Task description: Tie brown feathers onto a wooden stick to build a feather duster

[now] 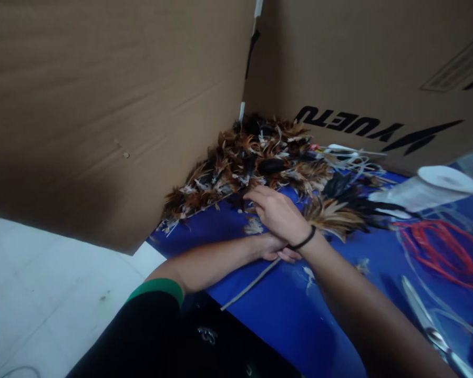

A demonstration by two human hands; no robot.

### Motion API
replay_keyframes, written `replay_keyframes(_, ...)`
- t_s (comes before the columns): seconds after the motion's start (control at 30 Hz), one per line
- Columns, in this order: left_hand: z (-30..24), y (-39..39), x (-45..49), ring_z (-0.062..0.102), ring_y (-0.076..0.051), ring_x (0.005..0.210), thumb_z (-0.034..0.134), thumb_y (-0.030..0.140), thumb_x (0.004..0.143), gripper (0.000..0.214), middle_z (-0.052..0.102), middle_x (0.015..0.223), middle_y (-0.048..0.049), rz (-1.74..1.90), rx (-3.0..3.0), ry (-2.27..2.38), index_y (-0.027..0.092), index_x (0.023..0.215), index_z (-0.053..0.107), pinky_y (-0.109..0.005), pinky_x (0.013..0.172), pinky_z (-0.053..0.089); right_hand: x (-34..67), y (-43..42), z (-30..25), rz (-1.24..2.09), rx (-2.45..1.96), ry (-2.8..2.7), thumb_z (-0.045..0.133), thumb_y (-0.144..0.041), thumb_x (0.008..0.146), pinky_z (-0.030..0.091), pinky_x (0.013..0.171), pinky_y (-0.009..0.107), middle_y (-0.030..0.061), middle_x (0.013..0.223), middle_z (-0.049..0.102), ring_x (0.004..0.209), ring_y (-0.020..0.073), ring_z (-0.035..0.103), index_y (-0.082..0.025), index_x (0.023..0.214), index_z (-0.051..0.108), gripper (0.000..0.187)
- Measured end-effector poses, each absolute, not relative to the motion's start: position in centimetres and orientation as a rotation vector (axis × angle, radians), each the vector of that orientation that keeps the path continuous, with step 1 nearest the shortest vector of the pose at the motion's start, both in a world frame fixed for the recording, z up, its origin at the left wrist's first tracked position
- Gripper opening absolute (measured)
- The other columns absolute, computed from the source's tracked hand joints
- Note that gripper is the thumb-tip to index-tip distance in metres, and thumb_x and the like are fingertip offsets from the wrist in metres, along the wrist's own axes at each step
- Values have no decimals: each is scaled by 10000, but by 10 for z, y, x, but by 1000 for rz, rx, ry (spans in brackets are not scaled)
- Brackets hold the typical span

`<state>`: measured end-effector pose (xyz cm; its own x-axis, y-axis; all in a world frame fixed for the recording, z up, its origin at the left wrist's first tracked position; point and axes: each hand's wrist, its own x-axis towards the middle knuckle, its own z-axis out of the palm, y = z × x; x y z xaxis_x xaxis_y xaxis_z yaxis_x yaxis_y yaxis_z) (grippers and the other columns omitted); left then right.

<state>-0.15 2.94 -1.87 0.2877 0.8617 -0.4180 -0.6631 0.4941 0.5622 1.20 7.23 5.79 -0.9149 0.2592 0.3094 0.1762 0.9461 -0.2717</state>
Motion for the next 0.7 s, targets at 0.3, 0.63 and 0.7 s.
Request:
replay_keyframes(0.3,-15,29,-5,161,-19,312,319,187,885,259,311,477,60,964,375,750,152,654,431,-150,330,97,-31,104,27,-177,-299,-3157,471,-134,847,447,701,276,129,1067,594,928,216,581,-183,1014,674,267)
replay_keyframes(0.63,-18,29,-8,201,-30,303,320,317,910,287,352,502,50,921,410,603,157,709,446,-158,314,87,-11,128,52,1237,-752,-2023,674,-358,710,486,542,292,45,644,659,553,163,586,-142,730,656,217)
replay_keyframes(0.7,-20,30,-9,195,-35,300,299,334,918,283,352,502,55,923,409,593,156,798,482,-158,317,83,-4,129,57,1453,-852,-1854,722,-375,656,462,470,257,41,604,648,501,139,561,-139,675,631,254)
